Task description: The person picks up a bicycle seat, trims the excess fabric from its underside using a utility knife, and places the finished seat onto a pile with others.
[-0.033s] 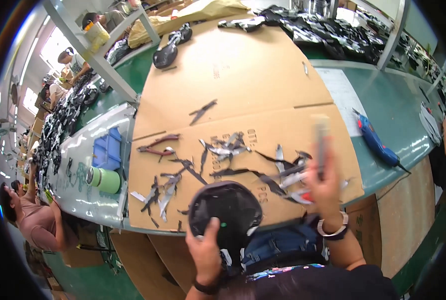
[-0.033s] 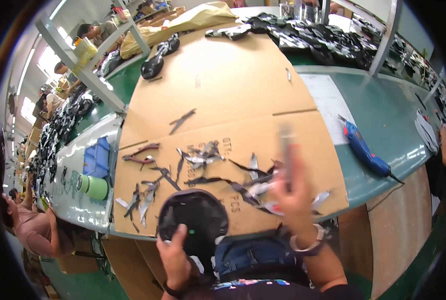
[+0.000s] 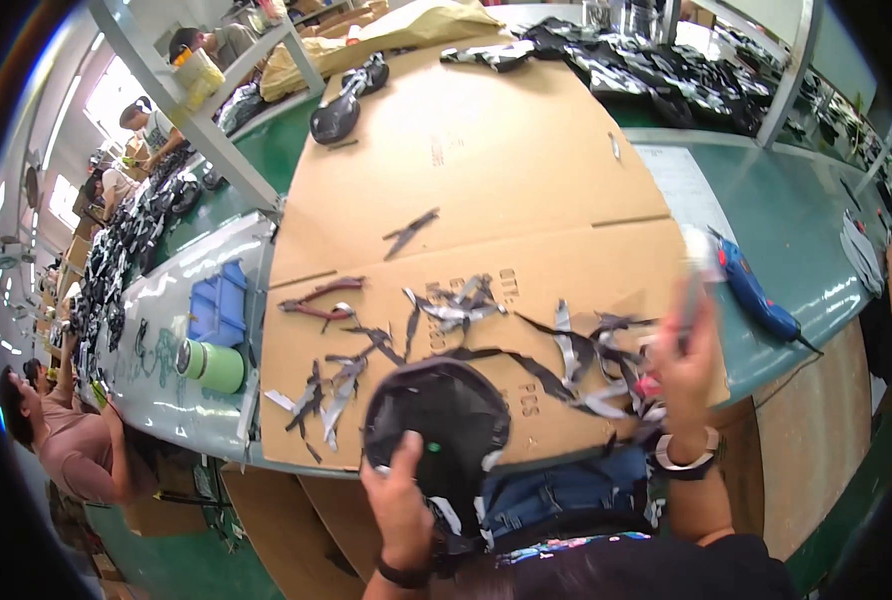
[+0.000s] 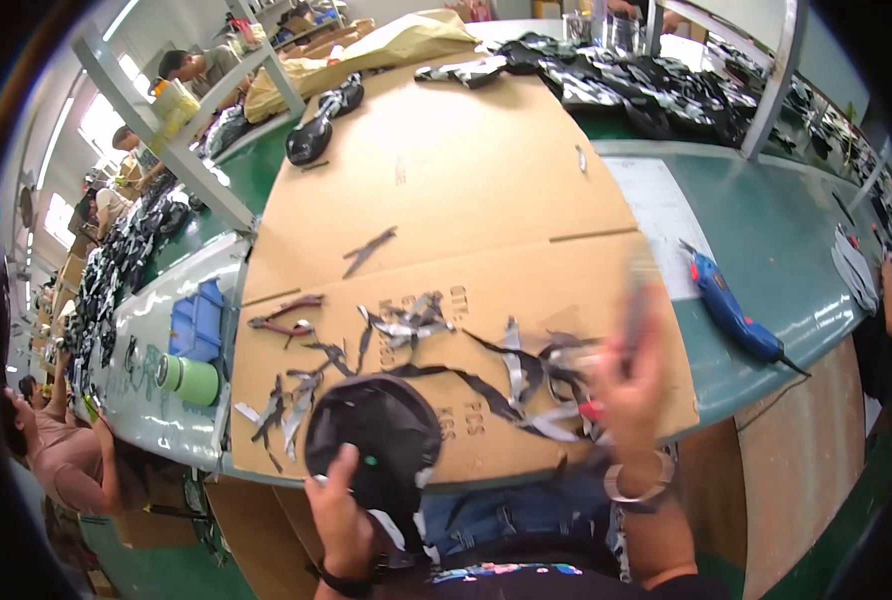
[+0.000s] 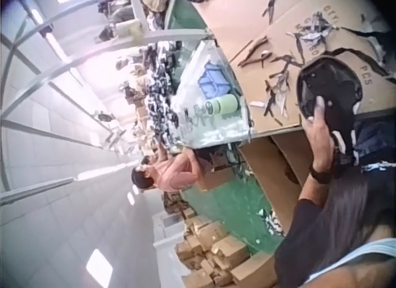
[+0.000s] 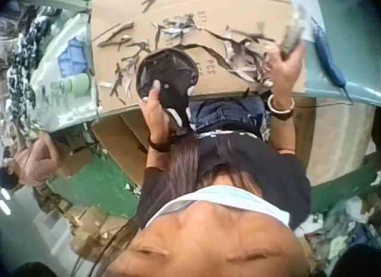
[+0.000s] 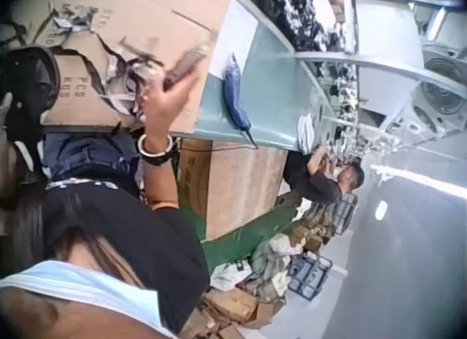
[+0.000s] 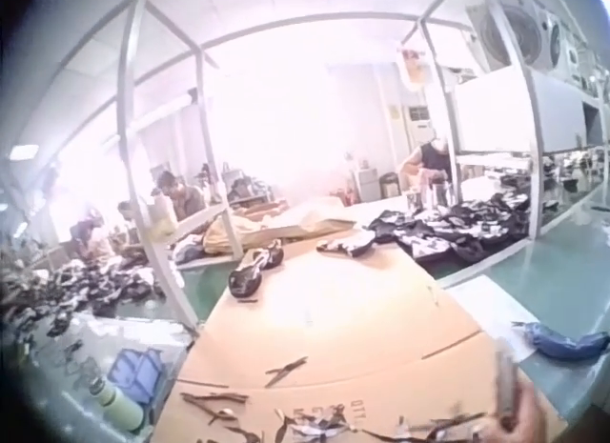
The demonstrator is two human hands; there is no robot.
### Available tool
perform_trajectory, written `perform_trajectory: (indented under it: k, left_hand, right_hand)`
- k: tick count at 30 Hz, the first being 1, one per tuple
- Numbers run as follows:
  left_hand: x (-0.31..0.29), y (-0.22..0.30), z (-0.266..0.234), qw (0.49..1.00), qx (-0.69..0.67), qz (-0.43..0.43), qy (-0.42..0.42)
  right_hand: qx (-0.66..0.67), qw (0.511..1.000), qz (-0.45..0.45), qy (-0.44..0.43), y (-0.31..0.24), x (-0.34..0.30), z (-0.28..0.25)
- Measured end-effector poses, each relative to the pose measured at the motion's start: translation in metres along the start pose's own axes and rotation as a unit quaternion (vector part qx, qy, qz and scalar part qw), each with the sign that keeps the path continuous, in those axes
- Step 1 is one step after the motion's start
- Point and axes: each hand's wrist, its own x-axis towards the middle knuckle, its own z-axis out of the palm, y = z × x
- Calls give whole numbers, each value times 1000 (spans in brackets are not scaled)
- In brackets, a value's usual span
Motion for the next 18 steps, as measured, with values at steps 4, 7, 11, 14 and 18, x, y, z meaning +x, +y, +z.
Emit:
perform_trajectory:
  k: [4, 7, 11, 14, 18]
  left_hand:
    - [68, 47, 39, 973, -27, -96, -210]
    - [161, 48, 94, 939, 17, -153, -308]
    - [314, 89, 134, 947, -169, 8, -274]
    - [340, 108, 155, 989, -80, 36, -115]
    - [265, 32, 136, 841, 388, 47, -375]
  right_hand:
    - [-77, 996, -50, 7, -12, 30, -59]
    - [-203, 969, 3, -141, -5, 37, -60]
    - [-147, 969, 155, -121, 9, 42, -54]
    - [-223, 952, 69, -197, 13, 39, -53]
    - [-230, 913, 51, -333, 5, 39, -48]
